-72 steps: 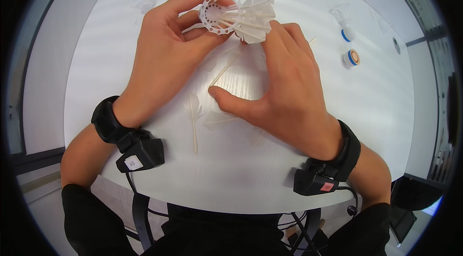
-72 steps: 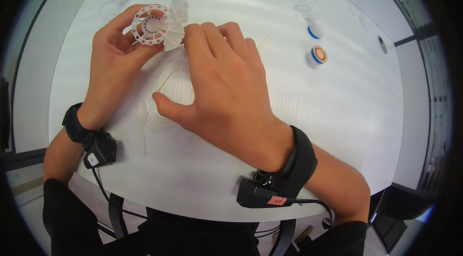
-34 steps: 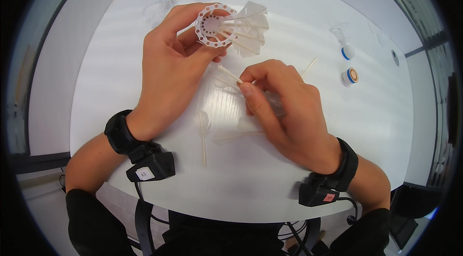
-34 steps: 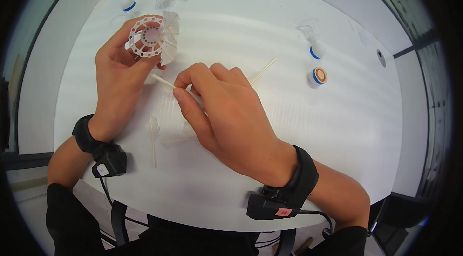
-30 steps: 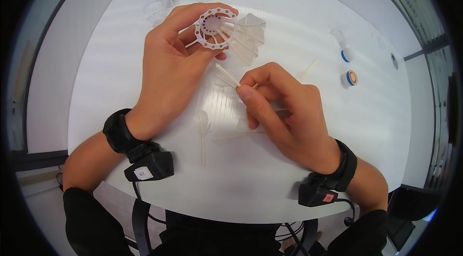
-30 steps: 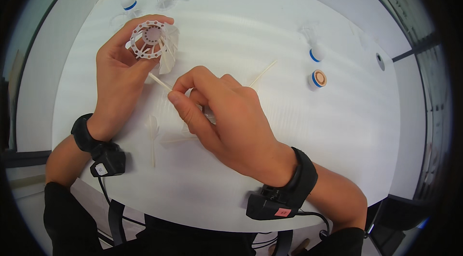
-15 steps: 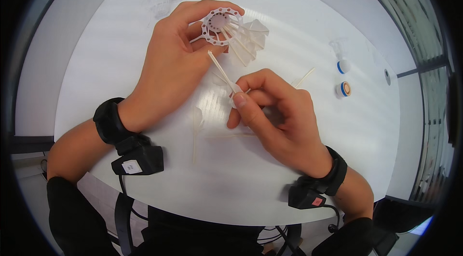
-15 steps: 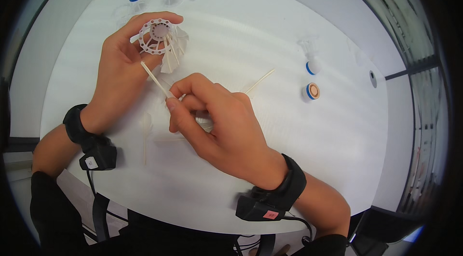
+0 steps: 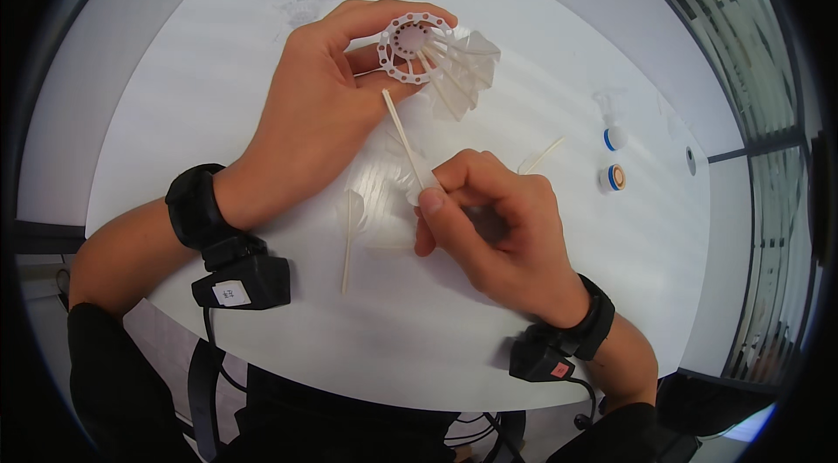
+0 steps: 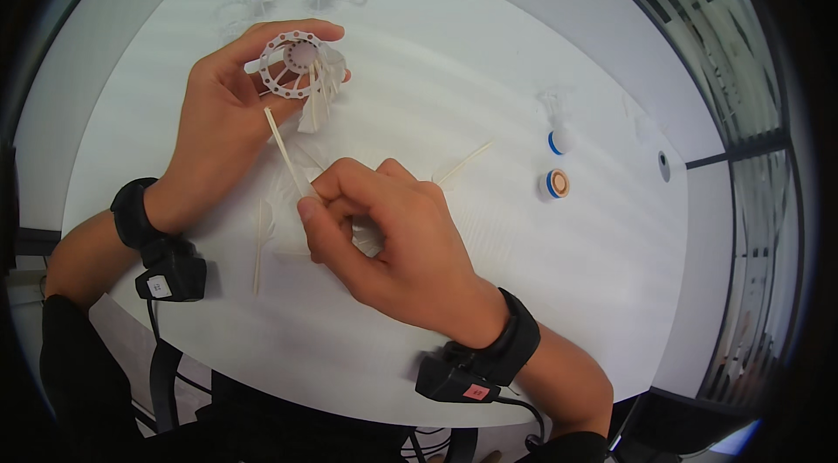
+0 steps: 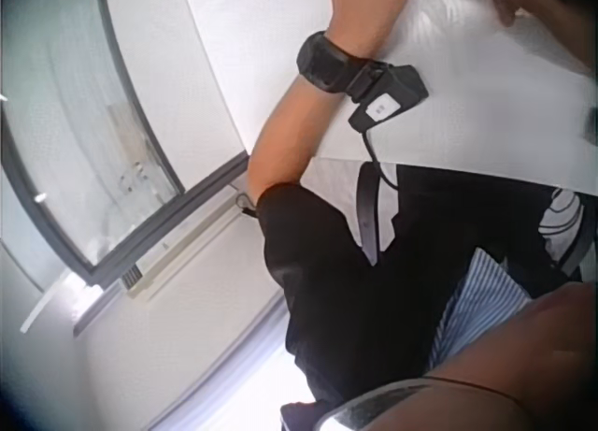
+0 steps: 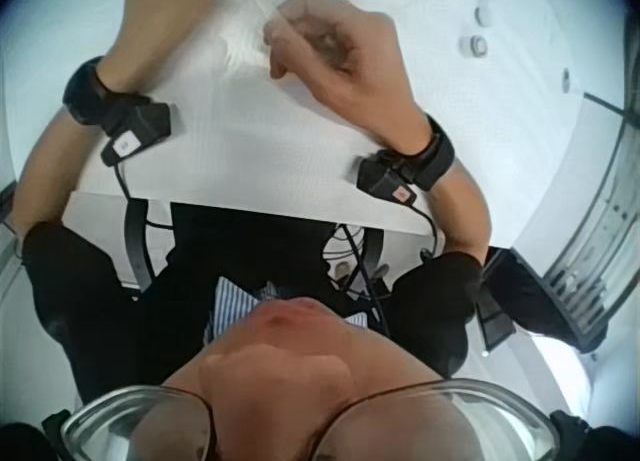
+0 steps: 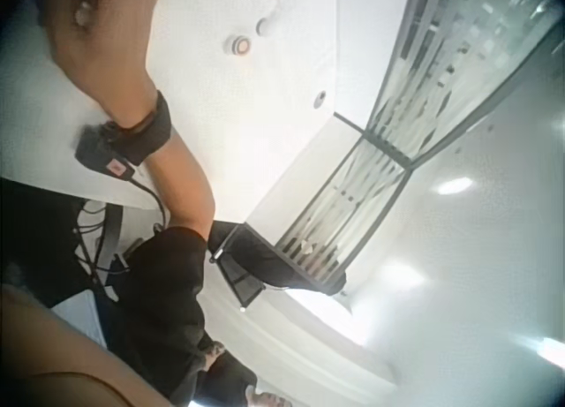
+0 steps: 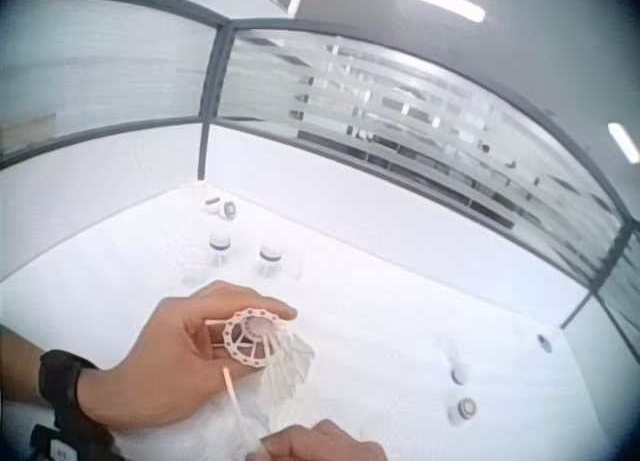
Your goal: The person assembles a shuttlecock by hand at a white table, inserting white feathers into a plastic base one at a time.
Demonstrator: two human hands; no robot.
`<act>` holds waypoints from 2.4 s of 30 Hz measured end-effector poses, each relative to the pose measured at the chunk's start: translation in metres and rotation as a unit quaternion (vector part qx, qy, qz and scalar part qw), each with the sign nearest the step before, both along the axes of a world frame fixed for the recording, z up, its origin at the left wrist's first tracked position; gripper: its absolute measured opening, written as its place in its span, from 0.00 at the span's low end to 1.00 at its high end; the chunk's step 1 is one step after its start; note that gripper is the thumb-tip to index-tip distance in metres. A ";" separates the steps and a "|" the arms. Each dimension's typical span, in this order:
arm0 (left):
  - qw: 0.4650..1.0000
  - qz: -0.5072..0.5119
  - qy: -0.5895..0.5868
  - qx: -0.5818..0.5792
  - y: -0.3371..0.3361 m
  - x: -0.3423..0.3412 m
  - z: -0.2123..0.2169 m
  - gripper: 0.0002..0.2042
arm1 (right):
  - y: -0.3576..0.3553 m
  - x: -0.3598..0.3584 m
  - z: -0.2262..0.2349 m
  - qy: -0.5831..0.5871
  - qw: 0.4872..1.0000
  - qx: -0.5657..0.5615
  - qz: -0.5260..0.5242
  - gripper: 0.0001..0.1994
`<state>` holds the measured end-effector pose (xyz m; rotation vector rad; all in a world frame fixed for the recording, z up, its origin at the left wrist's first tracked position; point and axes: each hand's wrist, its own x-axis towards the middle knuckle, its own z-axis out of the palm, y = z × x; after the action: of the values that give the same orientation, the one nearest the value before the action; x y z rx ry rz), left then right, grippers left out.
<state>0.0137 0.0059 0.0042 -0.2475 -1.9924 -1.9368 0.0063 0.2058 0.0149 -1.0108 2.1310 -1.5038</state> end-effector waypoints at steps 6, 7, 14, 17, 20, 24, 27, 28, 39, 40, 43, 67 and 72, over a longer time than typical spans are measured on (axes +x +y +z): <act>1.000 0.015 -0.002 -0.003 0.000 0.001 -0.001 0.22 | 0.002 0.001 0.002 -0.003 1.000 -0.005 0.005 0.07; 1.000 0.016 -0.001 -0.005 0.000 0.001 0.000 0.22 | 0.003 0.001 0.002 -0.007 1.000 -0.002 0.007 0.07; 1.000 0.016 0.011 -0.009 0.001 0.001 -0.001 0.21 | 0.002 0.002 0.001 -0.030 0.999 -0.026 0.004 0.07; 1.000 0.014 -0.002 -0.019 0.000 0.002 0.000 0.20 | 0.003 0.003 0.003 -0.046 0.998 -0.030 0.005 0.06; 1.000 0.023 0.007 -0.015 0.001 0.001 -0.002 0.21 | 0.002 0.002 0.005 -0.046 0.998 -0.037 0.000 0.07; 0.999 0.017 0.009 -0.028 -0.001 0.001 -0.002 0.21 | 0.002 0.000 0.003 -0.078 0.995 -0.057 -0.005 0.09; 0.999 0.019 0.000 -0.033 -0.001 0.001 -0.003 0.20 | 0.003 0.000 0.002 -0.063 0.996 -0.055 -0.001 0.09; 0.999 0.014 0.001 -0.030 -0.002 0.001 -0.003 0.20 | 0.003 0.000 0.002 -0.070 0.996 -0.052 -0.007 0.09; 0.999 0.009 0.025 -0.020 -0.002 -0.002 -0.007 0.19 | 0.003 -0.001 0.002 -0.096 0.993 -0.062 -0.007 0.10; 0.999 0.011 0.028 -0.023 -0.003 -0.002 -0.007 0.18 | 0.003 0.000 0.002 -0.104 0.993 -0.059 -0.010 0.10; 0.999 0.015 0.024 -0.029 -0.002 -0.002 -0.006 0.18 | 0.003 -0.001 0.004 -0.115 0.992 -0.054 -0.011 0.10; 0.999 0.014 0.021 -0.044 -0.002 -0.001 -0.003 0.15 | 0.006 -0.002 0.013 -0.221 0.972 -0.078 -0.014 0.11; 0.998 0.021 0.024 -0.060 -0.003 -0.001 -0.004 0.16 | 0.005 -0.002 0.015 -0.217 0.974 -0.067 -0.022 0.11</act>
<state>0.0125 0.0033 0.0003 -0.2787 -2.0687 -1.7705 0.0048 0.2104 0.0297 -0.6045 1.7729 -1.7228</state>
